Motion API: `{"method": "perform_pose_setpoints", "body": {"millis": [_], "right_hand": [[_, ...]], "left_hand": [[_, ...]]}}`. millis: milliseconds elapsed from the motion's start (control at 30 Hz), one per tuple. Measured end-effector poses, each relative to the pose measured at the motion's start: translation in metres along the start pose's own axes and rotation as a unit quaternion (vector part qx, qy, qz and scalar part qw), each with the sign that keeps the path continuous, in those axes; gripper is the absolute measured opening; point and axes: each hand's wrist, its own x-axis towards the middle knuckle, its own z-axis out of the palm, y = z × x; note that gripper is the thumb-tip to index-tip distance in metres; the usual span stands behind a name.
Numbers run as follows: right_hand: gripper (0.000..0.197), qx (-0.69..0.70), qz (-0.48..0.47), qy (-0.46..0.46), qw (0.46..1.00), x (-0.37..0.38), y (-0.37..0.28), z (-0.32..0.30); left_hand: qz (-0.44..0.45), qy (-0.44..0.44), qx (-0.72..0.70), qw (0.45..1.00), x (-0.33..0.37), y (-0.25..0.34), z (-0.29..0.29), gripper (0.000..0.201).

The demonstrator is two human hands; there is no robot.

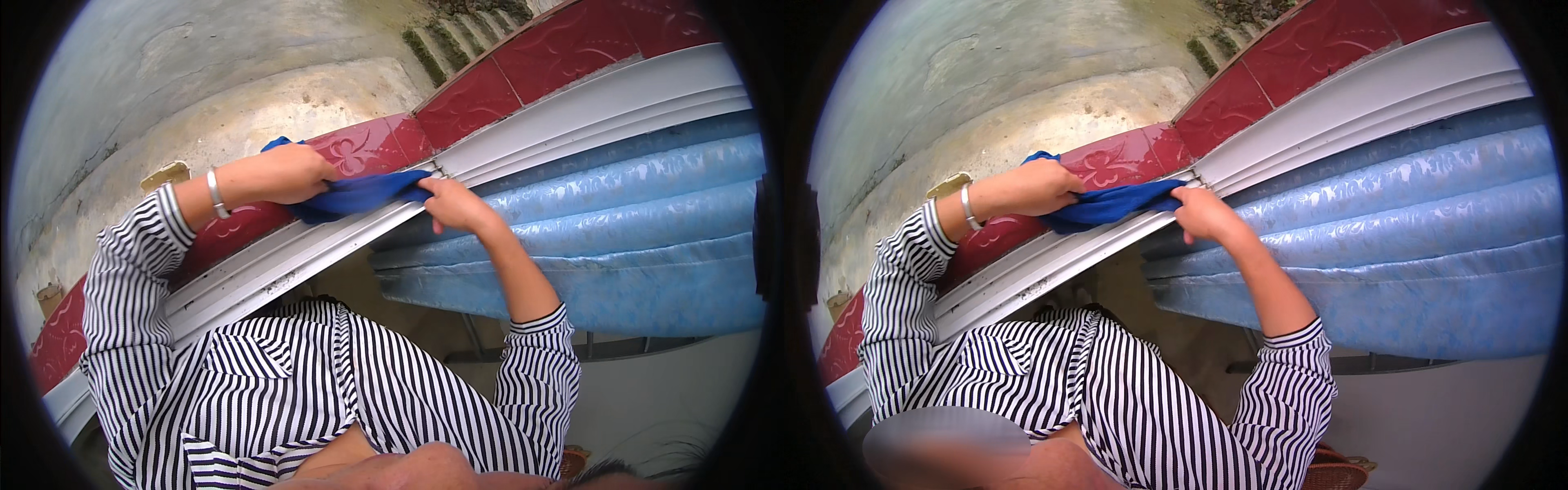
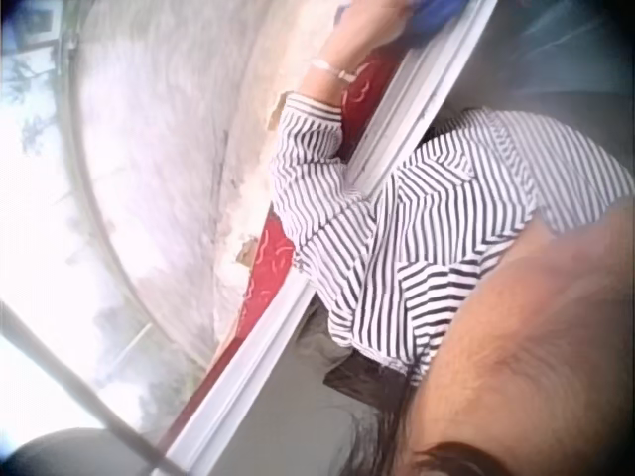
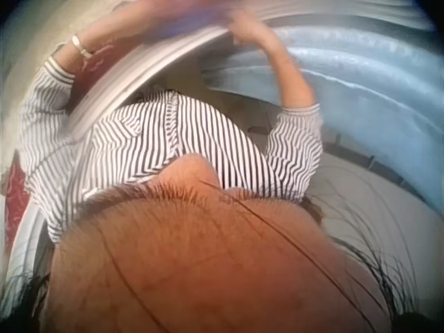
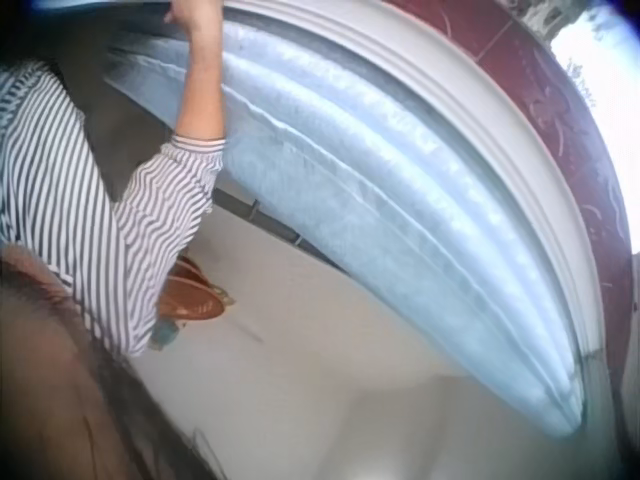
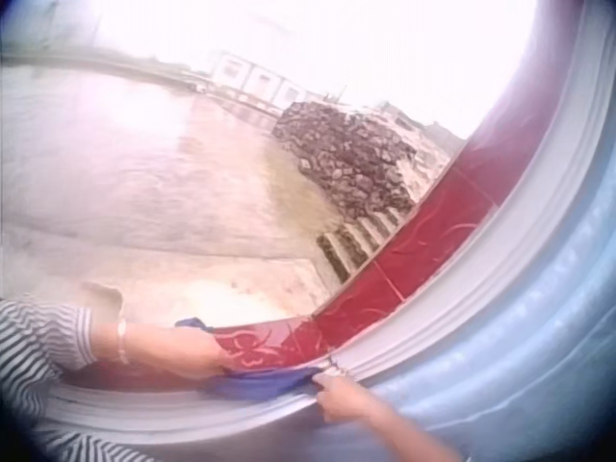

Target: The person wipes the white window frame with a blue cloth, moving along the frame and repeatedly folding the cloth to clean different sections. The person continues wiping the frame's edges and corners throughout the clip.

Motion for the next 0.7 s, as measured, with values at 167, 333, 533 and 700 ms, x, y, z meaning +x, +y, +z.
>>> {"method": "perform_pose_setpoints", "body": {"millis": [167, 333, 533, 700], "right_hand": [[0.052, 0.047, -0.059, -0.033, 0.997, -0.024, -0.049, 0.034], [0.051, 0.104, -0.138, -0.146, 0.974, -0.039, -0.104, 0.071], [0.034, 0.256, -0.323, -0.319, 0.853, -0.046, -0.171, 0.093], [0.027, 0.329, -0.306, -0.017, 0.893, -0.030, -0.125, 0.082]], "left_hand": [[-0.080, -0.131, -0.005, 0.988, -0.058, 0.000, -0.049, 0.020], [-0.146, -0.173, -0.010, 0.974, -0.115, -0.016, -0.089, 0.022], [0.031, 0.023, -0.394, 0.918, -0.230, -0.011, -0.148, 0.020], [-0.135, 0.340, -0.247, 0.897, -0.195, -0.046, -0.116, 0.025]]}}
